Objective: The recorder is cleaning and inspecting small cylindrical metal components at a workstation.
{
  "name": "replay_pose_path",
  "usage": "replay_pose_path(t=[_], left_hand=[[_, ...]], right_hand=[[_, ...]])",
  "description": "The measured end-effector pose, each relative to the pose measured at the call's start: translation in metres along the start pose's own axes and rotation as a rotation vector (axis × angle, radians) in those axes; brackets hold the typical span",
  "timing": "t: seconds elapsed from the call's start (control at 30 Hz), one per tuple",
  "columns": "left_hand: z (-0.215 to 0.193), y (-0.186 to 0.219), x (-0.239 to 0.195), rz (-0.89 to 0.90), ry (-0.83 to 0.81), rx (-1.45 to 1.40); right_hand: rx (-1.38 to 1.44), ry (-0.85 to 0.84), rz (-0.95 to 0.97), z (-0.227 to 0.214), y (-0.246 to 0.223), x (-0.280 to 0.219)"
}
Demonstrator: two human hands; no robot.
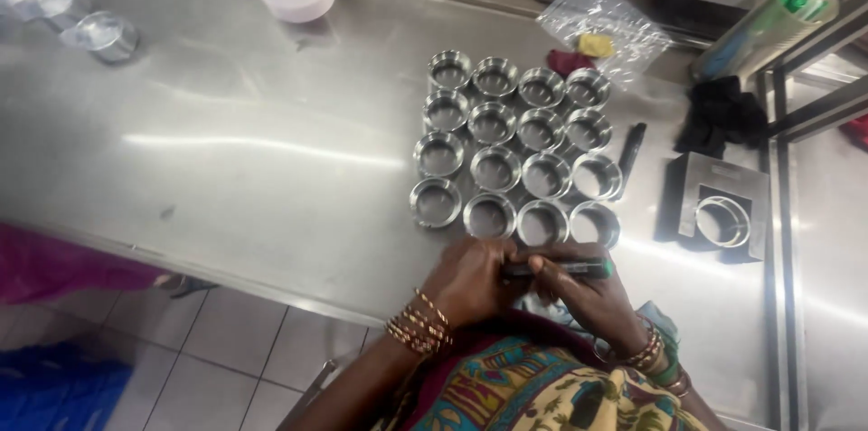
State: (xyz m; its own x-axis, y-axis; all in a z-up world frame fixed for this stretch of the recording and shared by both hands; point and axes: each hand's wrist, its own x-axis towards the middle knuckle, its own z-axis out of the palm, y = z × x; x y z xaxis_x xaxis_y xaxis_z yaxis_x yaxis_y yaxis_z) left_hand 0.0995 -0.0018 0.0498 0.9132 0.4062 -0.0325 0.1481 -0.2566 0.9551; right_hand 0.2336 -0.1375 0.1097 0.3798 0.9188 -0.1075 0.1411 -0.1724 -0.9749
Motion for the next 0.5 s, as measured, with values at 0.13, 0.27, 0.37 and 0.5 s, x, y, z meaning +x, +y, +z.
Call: replay_pose_path(t=[0.13,0.27,0.37,0.5], left_hand=[[-0.059,0.047,-0.055,-0.056,-0.213,0.155],[-0.113,-0.012,-0.098,-0.448,0.139,0.187],[-0.141,-0.051,-0.121,-0.427,0.497,0.536],[-0.126,-0.112,-0.122,-0.222,0.729,0.857]], right_hand=[[0.075,-0.059,0.030,-0.018,0.017,0.000],[0.118,-0.032,-0.190,-0.053,-0.002,0.018],[-0.012,-0.001,-0.114,-0.025,-0.012,0.044],[-0.541,-0.025,-0.371,0.038,0.007,0.085]])
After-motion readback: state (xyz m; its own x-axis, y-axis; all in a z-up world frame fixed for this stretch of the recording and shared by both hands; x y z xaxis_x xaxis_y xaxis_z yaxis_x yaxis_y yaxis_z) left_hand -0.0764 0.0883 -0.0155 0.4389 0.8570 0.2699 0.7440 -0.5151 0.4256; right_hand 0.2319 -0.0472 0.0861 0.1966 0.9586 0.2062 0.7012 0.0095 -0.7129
